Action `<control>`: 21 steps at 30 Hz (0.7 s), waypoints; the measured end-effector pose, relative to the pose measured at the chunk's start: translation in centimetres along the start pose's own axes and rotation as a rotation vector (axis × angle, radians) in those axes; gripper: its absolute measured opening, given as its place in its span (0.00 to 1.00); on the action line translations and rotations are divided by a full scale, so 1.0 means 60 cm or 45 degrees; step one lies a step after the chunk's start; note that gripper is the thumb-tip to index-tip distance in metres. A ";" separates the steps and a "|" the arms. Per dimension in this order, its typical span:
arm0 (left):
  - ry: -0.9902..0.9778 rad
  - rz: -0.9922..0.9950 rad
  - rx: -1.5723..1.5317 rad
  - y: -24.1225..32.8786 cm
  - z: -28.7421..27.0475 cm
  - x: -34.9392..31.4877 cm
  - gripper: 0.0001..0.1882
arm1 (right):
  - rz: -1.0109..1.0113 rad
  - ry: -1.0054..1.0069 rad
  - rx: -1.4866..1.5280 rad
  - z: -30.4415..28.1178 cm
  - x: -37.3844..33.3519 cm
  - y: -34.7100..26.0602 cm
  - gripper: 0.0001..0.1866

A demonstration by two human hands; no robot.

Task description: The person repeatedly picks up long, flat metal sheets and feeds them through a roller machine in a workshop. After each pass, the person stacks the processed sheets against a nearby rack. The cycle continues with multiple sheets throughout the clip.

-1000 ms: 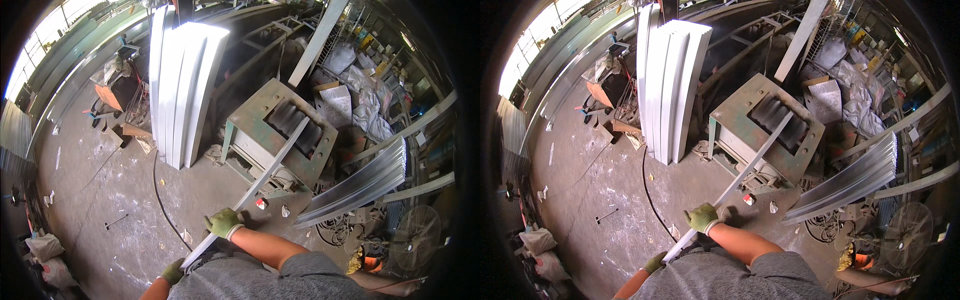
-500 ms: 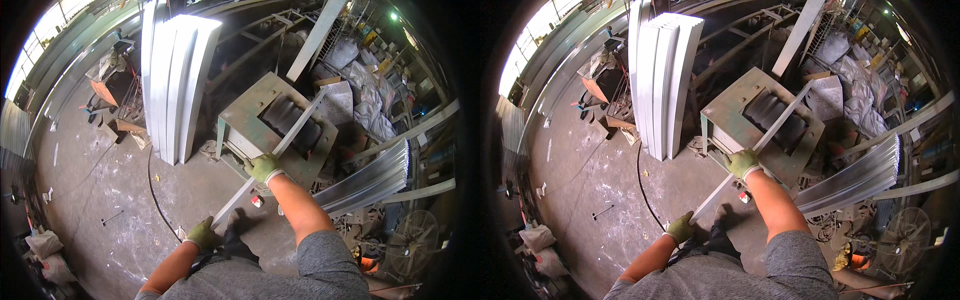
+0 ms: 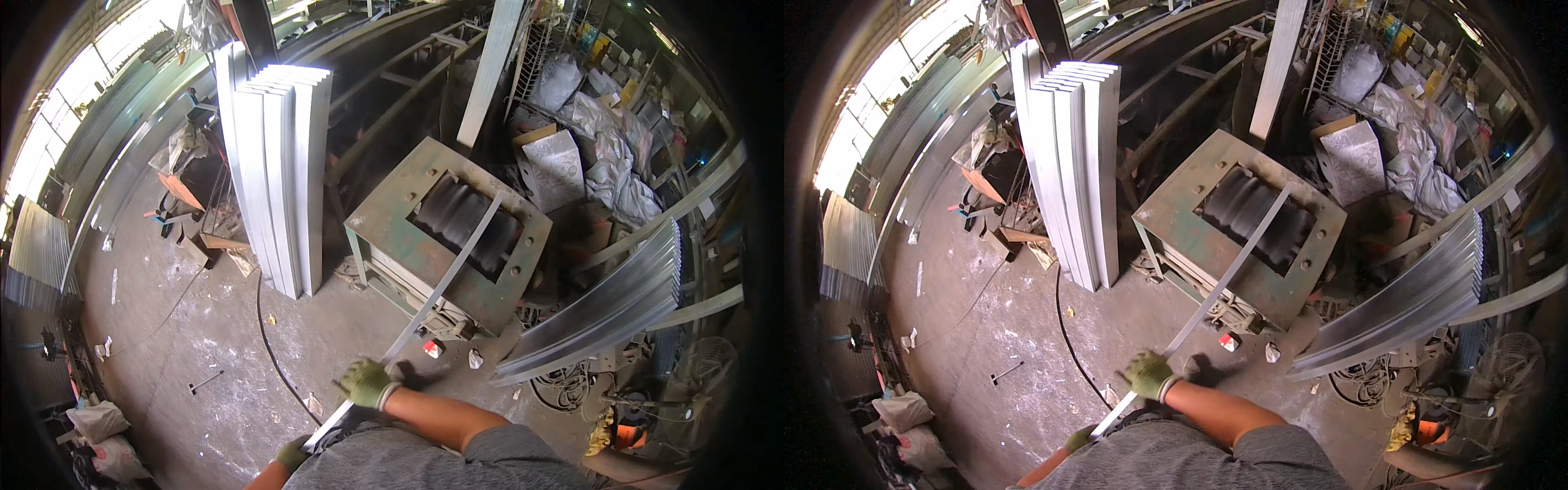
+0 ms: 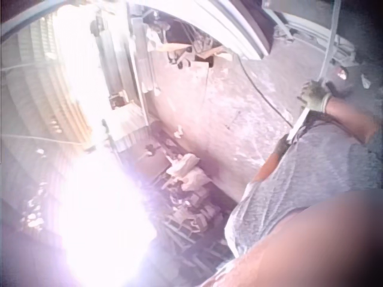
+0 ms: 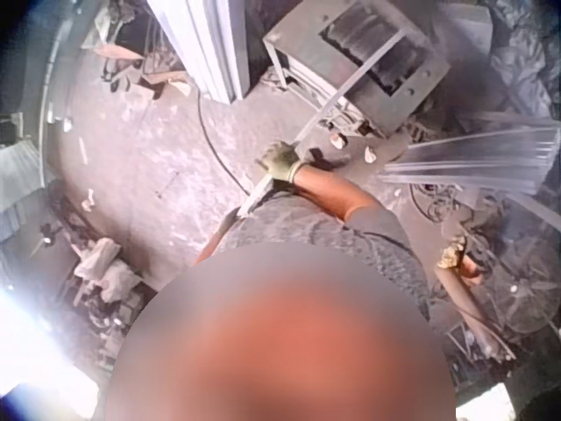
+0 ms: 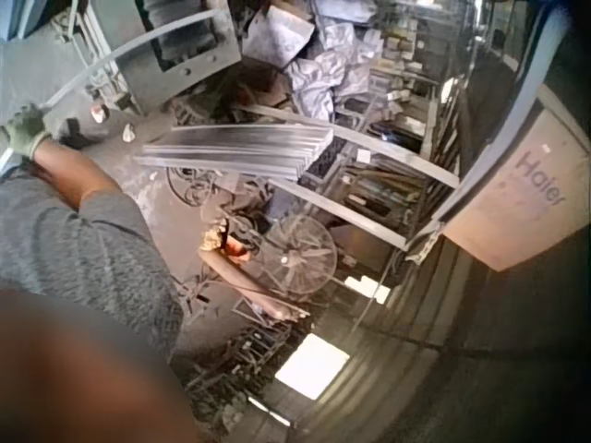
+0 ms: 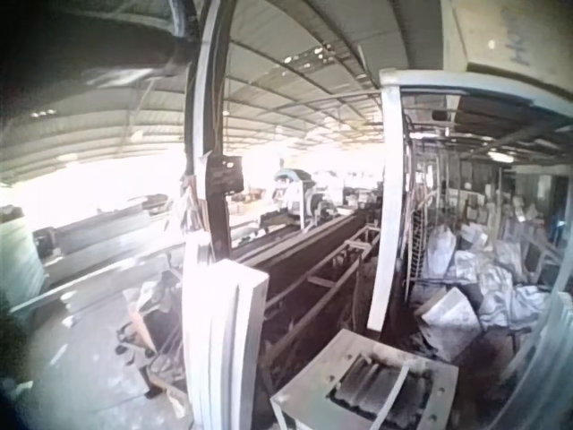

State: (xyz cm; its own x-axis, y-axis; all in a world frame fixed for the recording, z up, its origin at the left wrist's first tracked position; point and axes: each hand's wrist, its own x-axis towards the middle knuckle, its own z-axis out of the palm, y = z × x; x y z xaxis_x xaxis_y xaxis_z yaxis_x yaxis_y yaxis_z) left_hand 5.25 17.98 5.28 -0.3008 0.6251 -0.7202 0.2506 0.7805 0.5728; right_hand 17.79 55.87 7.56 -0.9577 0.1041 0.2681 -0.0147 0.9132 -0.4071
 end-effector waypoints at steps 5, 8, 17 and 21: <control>0.056 0.050 0.011 0.216 -0.042 0.109 0.27 | 0.428 0.121 -0.275 -0.125 0.045 0.205 0.25; 0.105 0.234 0.028 0.360 -0.059 0.145 0.31 | 0.534 0.375 -0.481 -0.194 0.079 0.310 0.29; 0.184 0.178 0.056 0.434 -0.046 0.197 0.30 | 0.638 0.262 -0.548 -0.225 0.092 0.353 0.31; 0.182 0.146 0.094 0.352 -0.035 0.179 0.33 | 0.655 0.146 -0.607 -0.181 0.089 0.296 0.30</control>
State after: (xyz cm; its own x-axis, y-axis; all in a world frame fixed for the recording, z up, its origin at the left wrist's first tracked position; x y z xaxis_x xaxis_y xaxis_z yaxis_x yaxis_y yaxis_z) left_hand 5.38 41.21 10.47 -0.3925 0.7087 -0.5863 0.3556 0.7048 0.6139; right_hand 15.54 76.89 11.23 -0.7728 0.5854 0.2451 0.5837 0.8072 -0.0877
